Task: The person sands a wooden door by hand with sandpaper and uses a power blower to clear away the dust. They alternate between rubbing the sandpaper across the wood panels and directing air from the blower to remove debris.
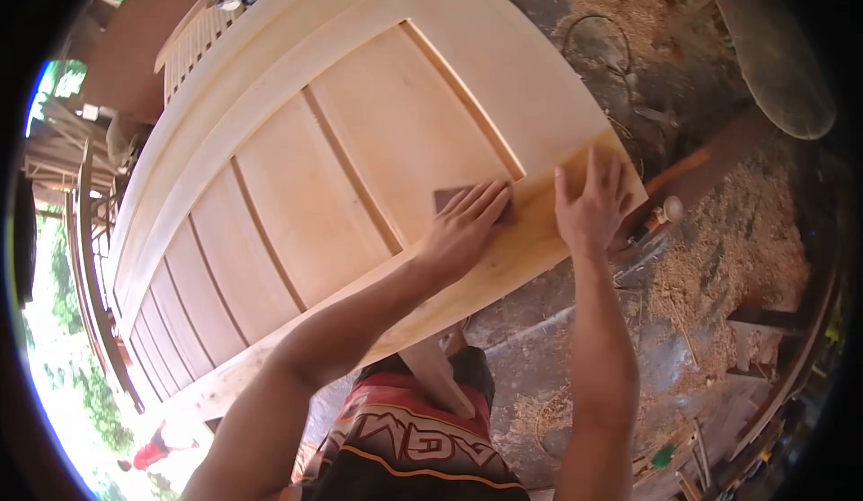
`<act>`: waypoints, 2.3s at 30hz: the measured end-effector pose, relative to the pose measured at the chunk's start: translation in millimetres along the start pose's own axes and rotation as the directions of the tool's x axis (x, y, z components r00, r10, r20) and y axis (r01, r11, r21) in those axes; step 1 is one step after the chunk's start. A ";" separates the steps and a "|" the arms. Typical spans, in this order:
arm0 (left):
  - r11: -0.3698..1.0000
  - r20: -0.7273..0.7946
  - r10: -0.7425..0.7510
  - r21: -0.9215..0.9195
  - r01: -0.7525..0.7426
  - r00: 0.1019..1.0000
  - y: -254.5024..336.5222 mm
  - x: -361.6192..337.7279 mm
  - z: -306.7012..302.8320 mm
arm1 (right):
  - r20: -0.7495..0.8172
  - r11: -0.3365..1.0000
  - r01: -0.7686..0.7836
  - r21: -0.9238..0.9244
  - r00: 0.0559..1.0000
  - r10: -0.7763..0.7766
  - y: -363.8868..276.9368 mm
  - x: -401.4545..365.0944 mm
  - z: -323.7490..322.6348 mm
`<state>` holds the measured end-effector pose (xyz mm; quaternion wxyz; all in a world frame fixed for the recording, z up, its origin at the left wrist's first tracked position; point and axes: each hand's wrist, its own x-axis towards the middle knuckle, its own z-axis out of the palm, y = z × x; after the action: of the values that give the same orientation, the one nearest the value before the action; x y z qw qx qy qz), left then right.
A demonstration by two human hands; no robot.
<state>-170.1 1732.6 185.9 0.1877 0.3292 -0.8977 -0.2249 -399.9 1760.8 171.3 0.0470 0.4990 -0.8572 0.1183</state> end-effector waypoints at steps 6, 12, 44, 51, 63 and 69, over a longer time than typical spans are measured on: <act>0.989 0.055 -0.135 0.073 0.131 0.989 -36.1 -163.2 -69.9 | 0.039 0.999 -0.044 -0.031 0.998 0.046 0.1 3.6 1.3; 0.996 0.001 -0.041 0.075 0.041 0.999 -18.9 -96.2 -29.2 | 0.059 0.998 -0.026 -0.064 0.998 0.030 11.1 4.0 10.9; 0.981 0.046 -0.152 0.133 0.145 0.987 -0.7 -208.1 -44.2 | 0.058 0.998 0.010 -0.062 0.998 -0.006 16.6 9.8 14.8; 0.709 -0.372 -0.583 0.201 0.676 0.722 13.7 -214.9 -62.3 | 0.023 0.998 0.069 -0.002 0.997 -0.069 9.0 -0.1 10.6; 0.497 -0.626 -0.687 -0.032 0.867 0.370 12.2 -284.8 -78.9 | 0.151 0.712 0.595 0.374 0.718 -0.679 133.8 11.1 -29.3; 0.676 -0.609 -0.726 -0.550 0.490 0.318 100.8 -94.0 -45.3 | 0.074 0.282 0.353 0.892 0.501 -0.862 44.3 3.7 -102.4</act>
<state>-132.3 1852.0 258.7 0.5069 0.6792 -0.4807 -0.2249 -444.0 1804.3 264.3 -0.3844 0.7763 -0.3982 0.3017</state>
